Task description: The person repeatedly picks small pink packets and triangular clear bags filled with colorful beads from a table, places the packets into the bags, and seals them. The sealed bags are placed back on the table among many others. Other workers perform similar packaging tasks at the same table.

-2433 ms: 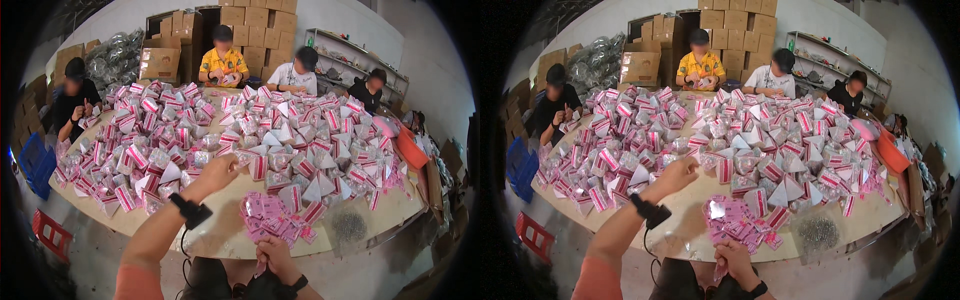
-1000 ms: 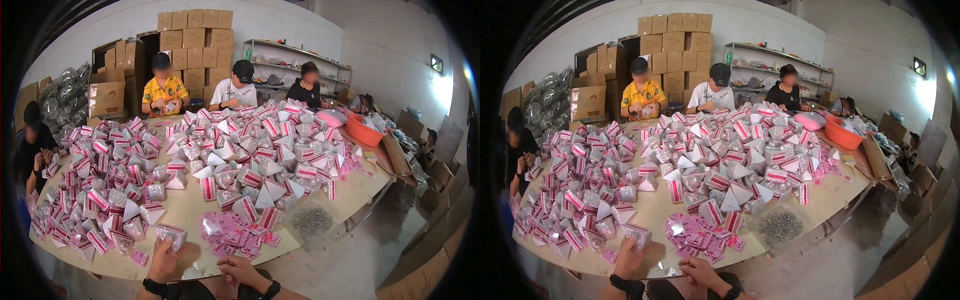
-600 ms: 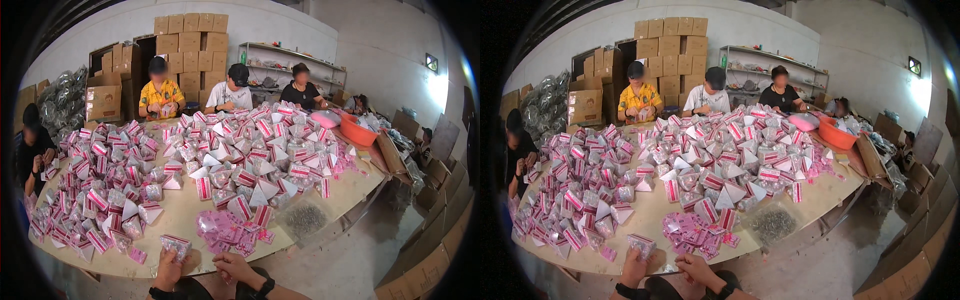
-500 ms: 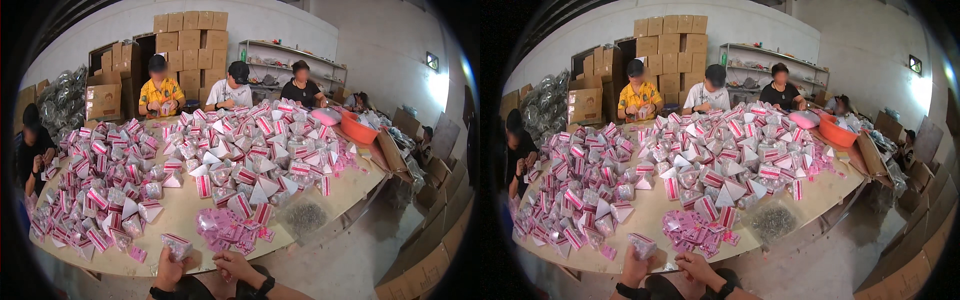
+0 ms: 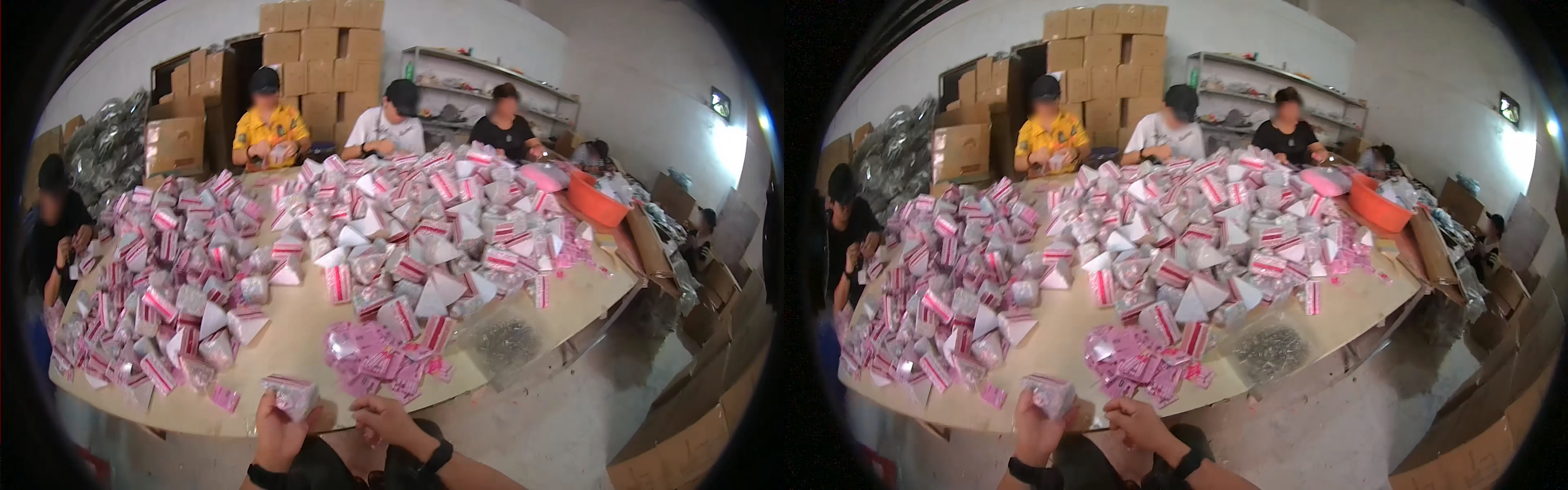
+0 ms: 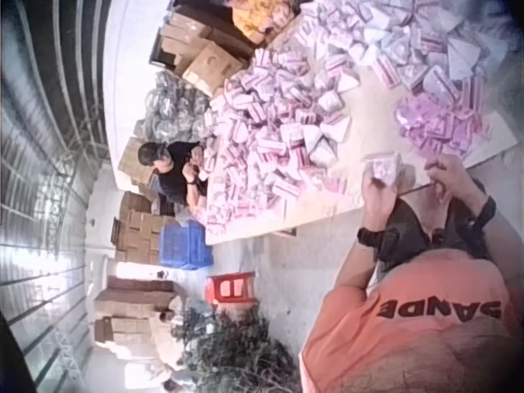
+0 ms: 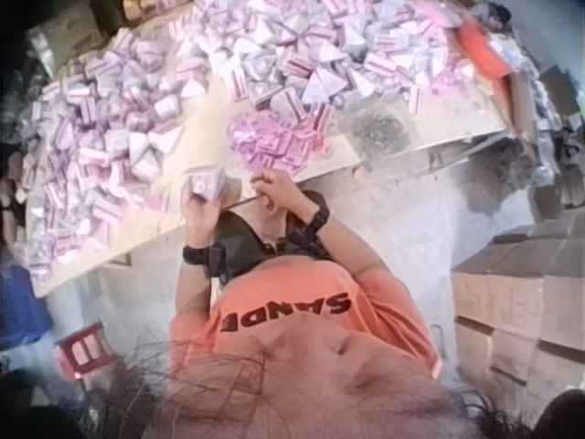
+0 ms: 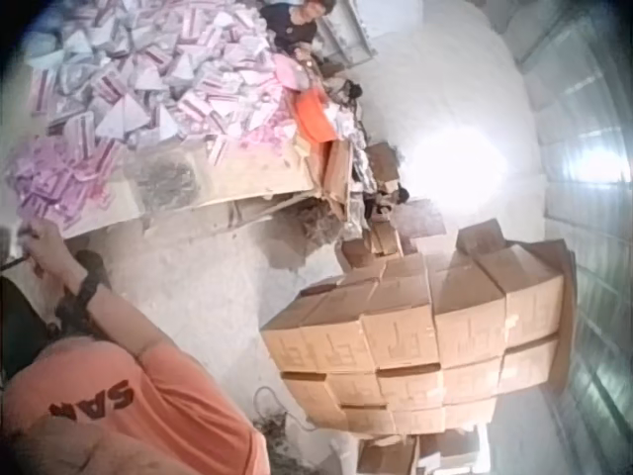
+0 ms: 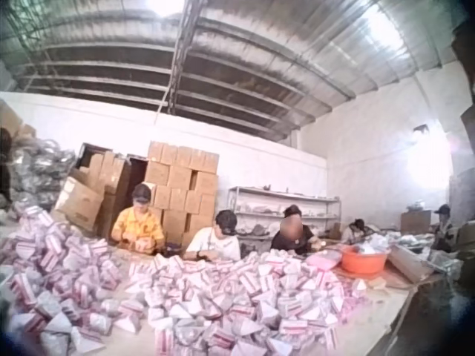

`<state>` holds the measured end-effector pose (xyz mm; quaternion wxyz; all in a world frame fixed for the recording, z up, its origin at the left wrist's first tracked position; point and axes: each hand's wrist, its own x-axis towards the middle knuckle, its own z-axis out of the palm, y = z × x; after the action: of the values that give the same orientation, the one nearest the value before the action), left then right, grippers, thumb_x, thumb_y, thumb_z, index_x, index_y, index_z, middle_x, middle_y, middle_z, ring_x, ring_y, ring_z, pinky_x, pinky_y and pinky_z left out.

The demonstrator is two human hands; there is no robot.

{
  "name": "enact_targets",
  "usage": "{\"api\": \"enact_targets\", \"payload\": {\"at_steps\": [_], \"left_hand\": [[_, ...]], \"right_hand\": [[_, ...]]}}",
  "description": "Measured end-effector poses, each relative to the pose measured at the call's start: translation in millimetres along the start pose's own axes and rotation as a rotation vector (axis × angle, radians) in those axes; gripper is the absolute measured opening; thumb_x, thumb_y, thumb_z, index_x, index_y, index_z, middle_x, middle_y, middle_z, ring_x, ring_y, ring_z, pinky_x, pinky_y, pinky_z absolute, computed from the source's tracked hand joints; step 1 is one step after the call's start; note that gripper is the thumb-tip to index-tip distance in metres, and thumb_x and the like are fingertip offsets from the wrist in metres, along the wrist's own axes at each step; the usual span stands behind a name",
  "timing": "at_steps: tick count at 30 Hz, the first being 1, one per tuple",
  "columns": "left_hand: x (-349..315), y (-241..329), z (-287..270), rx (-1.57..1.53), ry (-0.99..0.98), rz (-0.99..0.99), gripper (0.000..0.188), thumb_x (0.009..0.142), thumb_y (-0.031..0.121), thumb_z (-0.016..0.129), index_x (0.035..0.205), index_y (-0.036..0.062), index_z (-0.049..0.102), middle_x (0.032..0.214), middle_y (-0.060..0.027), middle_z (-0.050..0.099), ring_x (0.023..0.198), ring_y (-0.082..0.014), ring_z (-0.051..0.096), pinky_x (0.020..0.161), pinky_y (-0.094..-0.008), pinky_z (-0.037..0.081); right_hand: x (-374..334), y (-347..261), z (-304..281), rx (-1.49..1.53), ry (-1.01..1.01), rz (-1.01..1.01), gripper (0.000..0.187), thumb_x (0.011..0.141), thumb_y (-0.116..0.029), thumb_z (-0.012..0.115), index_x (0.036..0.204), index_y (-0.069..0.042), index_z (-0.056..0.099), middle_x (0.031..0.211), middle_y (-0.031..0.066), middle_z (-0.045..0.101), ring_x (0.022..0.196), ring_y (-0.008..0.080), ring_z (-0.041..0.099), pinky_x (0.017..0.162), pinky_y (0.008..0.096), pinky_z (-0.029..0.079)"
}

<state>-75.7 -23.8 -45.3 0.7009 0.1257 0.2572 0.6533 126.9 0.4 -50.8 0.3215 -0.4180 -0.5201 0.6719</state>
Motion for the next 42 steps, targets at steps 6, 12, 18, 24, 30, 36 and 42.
{"api": "enact_targets", "payload": {"at_steps": [6,12,18,24,30,36,42], "left_hand": [[1.4,-7.9,7.9,-0.028,-0.064,0.044,0.039,0.087,0.037,0.048,0.114,0.0088,0.046,0.116,-0.0108,0.052,0.107,-0.0282,0.049,0.089,-0.0496,0.038],[-9.6,-11.9,18.4,-0.012,-0.113,0.182,0.036,0.086,0.032,0.052,0.113,0.0088,0.047,0.113,-0.0074,0.053,0.106,-0.0232,0.050,0.090,-0.0476,0.039],[-17.8,-9.2,26.0,-0.046,-0.154,0.198,0.038,0.084,0.021,0.055,0.116,0.0069,0.040,0.111,-0.0063,0.051,0.104,-0.0200,0.050,0.090,-0.0379,0.040],[-27.1,-2.9,37.0,0.090,-0.185,0.344,0.047,0.077,0.017,0.063,0.115,0.0050,0.038,0.112,-0.0095,0.050,0.104,-0.0210,0.050,0.091,-0.0360,0.039],[-30.8,-1.1,40.3,0.183,-0.181,0.499,0.054,0.074,0.016,0.066,0.117,0.0045,0.035,0.113,-0.0121,0.049,0.105,-0.0228,0.050,0.091,-0.0359,0.039],[-33.3,-0.6,42.9,0.230,-0.160,0.554,0.057,0.074,0.016,0.068,0.119,0.0046,0.034,0.114,-0.0118,0.048,0.105,-0.0223,0.049,0.090,-0.0359,0.039],[-34.9,0.0,44.2,0.272,-0.143,0.587,0.060,0.073,0.016,0.069,0.119,0.0041,0.033,0.115,-0.0120,0.048,0.105,-0.0217,0.049,0.087,-0.0341,0.041]], "right_hand": [[-5.5,0.1,-3.4,0.065,0.080,-0.062,0.016,0.084,-0.010,0.052,0.096,0.000,0.056,0.065,0.0027,0.056,0.048,0.0060,0.051,0.038,0.0202,0.041],[-17.4,-32.2,15.6,0.064,0.009,-0.143,0.014,0.083,-0.008,0.054,0.095,-0.001,0.056,0.064,0.0026,0.055,0.047,0.0052,0.050,0.037,0.0188,0.039],[-27.3,-78.8,42.7,-0.265,-0.047,-0.291,0.011,0.082,-0.007,0.055,0.091,0.000,0.057,0.069,0.0058,0.058,0.056,0.0099,0.054,0.049,0.0240,0.043],[-32.2,-94.5,55.5,-0.513,-0.030,-0.453,0.015,0.079,-0.009,0.057,0.091,0.001,0.056,0.078,0.0157,0.058,0.069,0.0292,0.057,0.060,0.0318,0.045],[-32.0,-94.0,57.6,-0.593,-0.035,-0.572,0.015,0.079,-0.008,0.055,0.091,0.000,0.057,0.079,0.0162,0.058,0.072,0.0334,0.057,0.061,0.0352,0.045],[-32.7,-97.2,60.2,-0.631,-0.041,-0.612,0.015,0.079,-0.008,0.054,0.091,0.000,0.057,0.078,0.0162,0.058,0.071,0.0336,0.057,0.061,0.0359,0.045],[-31.2,-96.4,62.1,-0.642,-0.028,-0.646,0.012,0.079,-0.008,0.053,0.089,0.000,0.057,0.076,0.0158,0.057,0.069,0.0335,0.056,0.059,0.0367,0.044]]}}
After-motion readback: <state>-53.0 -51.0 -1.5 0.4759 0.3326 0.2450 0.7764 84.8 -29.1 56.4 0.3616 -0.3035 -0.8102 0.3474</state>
